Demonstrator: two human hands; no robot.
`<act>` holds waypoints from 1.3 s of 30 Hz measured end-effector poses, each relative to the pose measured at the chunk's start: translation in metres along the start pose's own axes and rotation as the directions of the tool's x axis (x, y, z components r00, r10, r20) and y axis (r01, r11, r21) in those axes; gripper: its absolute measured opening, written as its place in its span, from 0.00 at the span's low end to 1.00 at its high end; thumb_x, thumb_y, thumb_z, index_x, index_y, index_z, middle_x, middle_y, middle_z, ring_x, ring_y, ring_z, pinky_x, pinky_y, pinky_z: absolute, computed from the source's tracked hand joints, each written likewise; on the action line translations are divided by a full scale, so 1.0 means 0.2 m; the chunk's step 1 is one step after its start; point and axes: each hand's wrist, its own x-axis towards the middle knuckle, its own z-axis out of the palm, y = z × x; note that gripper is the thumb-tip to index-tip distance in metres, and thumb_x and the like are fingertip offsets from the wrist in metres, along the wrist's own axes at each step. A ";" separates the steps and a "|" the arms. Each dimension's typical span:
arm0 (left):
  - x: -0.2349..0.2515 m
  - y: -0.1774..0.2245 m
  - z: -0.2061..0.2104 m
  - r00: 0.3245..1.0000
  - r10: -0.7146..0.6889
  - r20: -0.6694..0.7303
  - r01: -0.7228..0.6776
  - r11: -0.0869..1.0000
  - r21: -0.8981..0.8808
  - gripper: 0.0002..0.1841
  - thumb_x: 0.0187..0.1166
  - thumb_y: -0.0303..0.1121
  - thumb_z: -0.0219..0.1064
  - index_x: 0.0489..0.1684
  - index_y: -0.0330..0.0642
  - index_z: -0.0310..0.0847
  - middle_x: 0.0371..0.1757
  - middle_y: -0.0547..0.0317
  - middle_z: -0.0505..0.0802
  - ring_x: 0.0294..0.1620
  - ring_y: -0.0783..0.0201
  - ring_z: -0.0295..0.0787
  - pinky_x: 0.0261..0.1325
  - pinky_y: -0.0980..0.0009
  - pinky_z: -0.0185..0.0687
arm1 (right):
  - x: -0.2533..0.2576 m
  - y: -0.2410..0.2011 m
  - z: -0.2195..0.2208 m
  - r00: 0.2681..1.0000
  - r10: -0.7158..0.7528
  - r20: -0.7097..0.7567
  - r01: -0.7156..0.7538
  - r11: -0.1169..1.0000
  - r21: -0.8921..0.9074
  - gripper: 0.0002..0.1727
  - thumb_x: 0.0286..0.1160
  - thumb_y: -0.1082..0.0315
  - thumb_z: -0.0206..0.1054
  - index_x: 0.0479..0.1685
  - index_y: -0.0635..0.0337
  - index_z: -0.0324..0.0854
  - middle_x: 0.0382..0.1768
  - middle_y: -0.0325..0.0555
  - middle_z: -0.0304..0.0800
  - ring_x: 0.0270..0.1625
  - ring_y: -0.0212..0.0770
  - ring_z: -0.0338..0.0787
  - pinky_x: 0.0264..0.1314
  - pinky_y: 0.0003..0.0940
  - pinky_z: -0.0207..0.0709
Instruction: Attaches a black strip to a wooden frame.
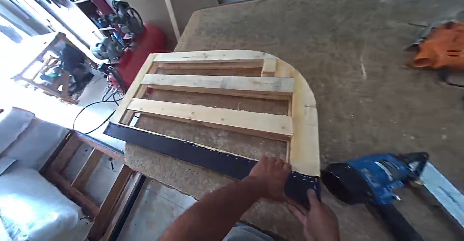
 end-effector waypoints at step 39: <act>-1.19 -1.71 -0.07 0.957 -0.281 -0.076 0.288 0.952 0.106 0.51 0.46 0.70 0.81 0.74 0.53 0.77 0.69 0.59 0.87 0.74 0.54 0.79 0.80 0.47 0.66 | -0.49 0.43 1.02 0.987 -0.005 0.159 -0.016 0.992 0.128 0.13 0.88 0.75 0.55 0.63 0.75 0.75 0.44 0.60 0.94 0.44 0.49 0.97 0.47 0.42 0.93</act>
